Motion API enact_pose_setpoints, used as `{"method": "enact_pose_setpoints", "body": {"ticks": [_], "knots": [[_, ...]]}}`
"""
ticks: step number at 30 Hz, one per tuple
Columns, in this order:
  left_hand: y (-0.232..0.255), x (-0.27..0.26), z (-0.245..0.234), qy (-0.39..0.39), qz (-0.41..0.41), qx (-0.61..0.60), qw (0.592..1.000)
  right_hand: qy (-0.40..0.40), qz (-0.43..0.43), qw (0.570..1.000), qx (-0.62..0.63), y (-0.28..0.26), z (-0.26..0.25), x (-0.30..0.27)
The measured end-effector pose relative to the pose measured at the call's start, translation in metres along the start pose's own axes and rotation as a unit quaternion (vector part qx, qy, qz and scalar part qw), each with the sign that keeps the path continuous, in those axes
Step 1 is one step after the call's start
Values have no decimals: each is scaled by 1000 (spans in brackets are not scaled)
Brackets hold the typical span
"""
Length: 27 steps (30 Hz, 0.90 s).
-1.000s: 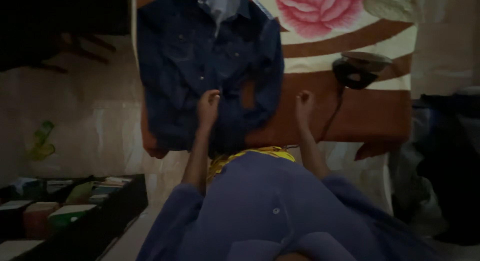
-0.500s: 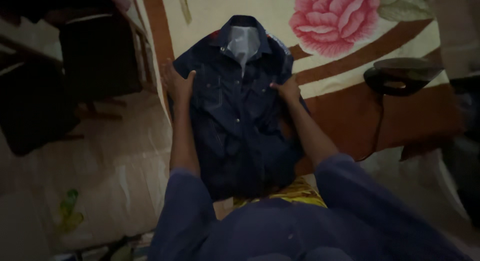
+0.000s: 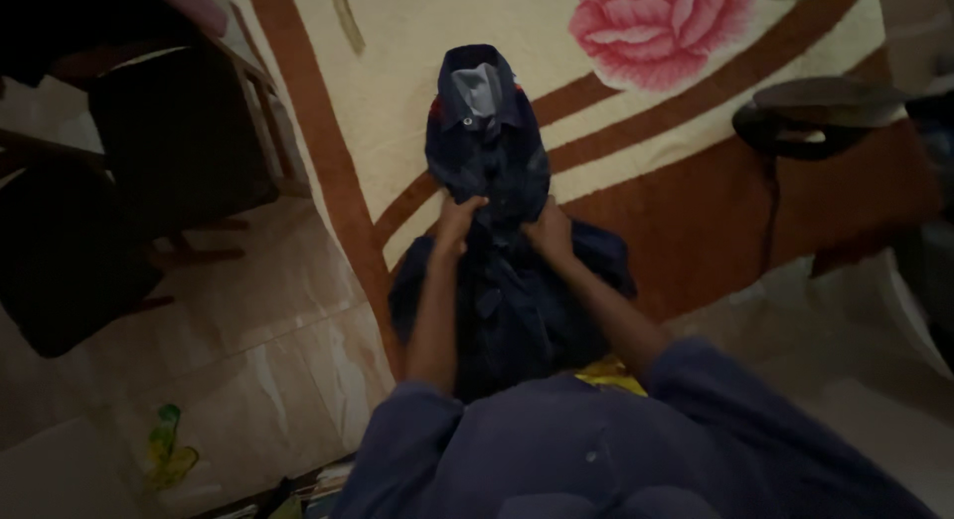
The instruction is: The person lays a denim jacket on a table, smooths the fabric, and irons the front and sleeves with a handheld iron. The person adjusts the jacket's position and continues ironing different sections.
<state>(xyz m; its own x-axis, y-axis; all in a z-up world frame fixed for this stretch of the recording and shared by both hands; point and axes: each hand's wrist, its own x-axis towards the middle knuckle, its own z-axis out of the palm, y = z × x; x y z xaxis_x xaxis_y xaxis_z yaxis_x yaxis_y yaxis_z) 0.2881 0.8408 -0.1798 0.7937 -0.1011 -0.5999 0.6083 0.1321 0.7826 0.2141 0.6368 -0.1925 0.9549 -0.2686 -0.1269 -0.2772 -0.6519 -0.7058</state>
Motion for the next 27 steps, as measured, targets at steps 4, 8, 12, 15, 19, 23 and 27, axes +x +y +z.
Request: {"method": "enact_pose_setpoints", "body": {"ticks": [4,8,12,15,19,23,27], "knots": [[48,-37,29,-36,-39,-84,995,-15,161,929,334,-15,-39,30],[119,-29,35,-19,110,-101,989,15,71,932,356,-70,-120,72],[202,-8,23,-53,301,-45,951,90,-129,949,272,-127,-204,135],[246,-5,10,-43,345,76,935,147,-119,981,46,-138,-247,167],[227,33,-8,64,262,255,928,143,-88,983,-71,-77,-231,209],[121,89,-43,117,59,435,891,-61,36,989,-127,43,-181,231],[65,125,-55,238,119,334,904,30,44,989,-140,111,-154,262]]}}
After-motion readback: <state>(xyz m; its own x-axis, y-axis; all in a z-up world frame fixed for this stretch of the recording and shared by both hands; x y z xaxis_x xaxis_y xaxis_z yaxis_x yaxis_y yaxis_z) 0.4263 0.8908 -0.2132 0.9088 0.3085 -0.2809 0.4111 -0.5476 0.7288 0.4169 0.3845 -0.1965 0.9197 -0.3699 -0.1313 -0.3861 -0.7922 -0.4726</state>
